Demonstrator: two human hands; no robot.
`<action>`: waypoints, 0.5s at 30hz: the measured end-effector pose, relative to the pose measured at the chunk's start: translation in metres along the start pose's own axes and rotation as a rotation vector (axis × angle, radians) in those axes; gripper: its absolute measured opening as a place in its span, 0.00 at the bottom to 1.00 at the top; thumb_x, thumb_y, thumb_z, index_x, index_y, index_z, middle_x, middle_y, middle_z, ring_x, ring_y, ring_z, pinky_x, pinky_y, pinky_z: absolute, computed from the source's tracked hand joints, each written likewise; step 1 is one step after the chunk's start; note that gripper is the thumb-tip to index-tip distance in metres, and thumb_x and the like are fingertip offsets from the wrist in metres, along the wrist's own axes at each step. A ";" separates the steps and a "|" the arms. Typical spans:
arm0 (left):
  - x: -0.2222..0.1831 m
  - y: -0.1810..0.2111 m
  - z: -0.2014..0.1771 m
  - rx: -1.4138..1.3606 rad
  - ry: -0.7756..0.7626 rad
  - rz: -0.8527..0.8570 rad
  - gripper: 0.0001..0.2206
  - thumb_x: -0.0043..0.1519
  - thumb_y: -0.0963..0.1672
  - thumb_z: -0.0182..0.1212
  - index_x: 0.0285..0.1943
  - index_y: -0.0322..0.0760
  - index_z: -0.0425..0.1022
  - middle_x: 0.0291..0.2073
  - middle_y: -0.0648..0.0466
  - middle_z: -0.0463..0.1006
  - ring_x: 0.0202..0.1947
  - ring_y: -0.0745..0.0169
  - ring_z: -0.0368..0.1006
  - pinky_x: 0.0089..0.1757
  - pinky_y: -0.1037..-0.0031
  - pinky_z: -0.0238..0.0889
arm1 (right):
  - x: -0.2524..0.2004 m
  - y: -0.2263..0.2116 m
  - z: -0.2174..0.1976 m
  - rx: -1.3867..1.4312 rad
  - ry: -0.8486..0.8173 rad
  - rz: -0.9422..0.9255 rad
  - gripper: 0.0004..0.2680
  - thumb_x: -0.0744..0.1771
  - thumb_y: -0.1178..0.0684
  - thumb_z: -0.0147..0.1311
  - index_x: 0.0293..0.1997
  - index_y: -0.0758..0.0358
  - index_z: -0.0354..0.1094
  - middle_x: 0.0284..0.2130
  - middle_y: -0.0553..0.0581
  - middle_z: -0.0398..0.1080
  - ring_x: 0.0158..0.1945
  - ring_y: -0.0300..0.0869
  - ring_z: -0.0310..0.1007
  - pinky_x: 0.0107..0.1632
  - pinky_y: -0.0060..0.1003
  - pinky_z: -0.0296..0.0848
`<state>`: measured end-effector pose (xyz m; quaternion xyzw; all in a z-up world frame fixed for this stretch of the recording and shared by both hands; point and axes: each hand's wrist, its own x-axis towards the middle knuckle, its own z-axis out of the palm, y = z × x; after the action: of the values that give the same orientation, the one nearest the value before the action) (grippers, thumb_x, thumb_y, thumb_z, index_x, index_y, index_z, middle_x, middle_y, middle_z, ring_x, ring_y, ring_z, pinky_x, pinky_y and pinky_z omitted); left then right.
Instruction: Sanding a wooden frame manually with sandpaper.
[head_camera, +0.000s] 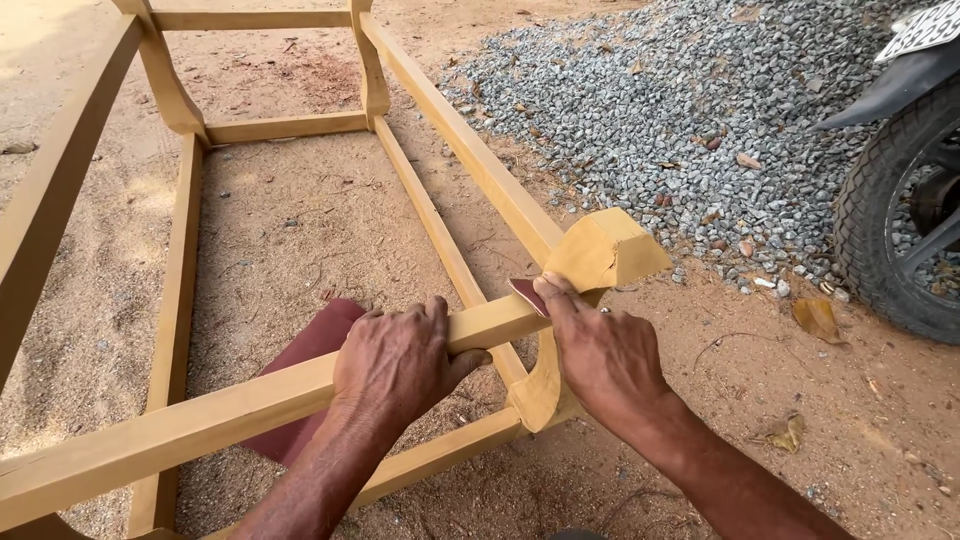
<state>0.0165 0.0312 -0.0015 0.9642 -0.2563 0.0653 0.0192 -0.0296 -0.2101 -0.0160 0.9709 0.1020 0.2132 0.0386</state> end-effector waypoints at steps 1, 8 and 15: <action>0.000 0.000 0.003 -0.003 0.003 0.001 0.34 0.61 0.66 0.52 0.42 0.33 0.73 0.13 0.56 0.73 0.12 0.70 0.64 0.22 0.69 0.69 | -0.007 0.003 -0.003 -0.004 0.001 0.000 0.17 0.69 0.63 0.43 0.67 0.66 0.61 0.59 0.69 0.69 0.10 0.34 0.63 0.12 0.31 0.70; 0.001 -0.001 0.001 -0.028 0.003 -0.015 0.34 0.61 0.66 0.51 0.42 0.33 0.72 0.15 0.57 0.73 0.12 0.70 0.63 0.21 0.70 0.68 | -0.004 0.000 -0.001 0.021 0.038 -0.022 0.18 0.68 0.63 0.44 0.68 0.68 0.61 0.51 0.70 0.74 0.11 0.34 0.64 0.13 0.32 0.70; 0.002 0.002 0.004 -0.022 0.009 -0.025 0.33 0.61 0.66 0.52 0.42 0.34 0.72 0.14 0.57 0.75 0.13 0.69 0.67 0.24 0.70 0.68 | -0.016 0.007 -0.010 0.038 -0.049 0.041 0.20 0.68 0.60 0.44 0.71 0.59 0.59 0.32 0.63 0.79 0.11 0.34 0.64 0.13 0.33 0.69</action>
<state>0.0175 0.0282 -0.0053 0.9668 -0.2447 0.0664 0.0319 -0.0466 -0.2200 -0.0124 0.9782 0.0852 0.1883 0.0182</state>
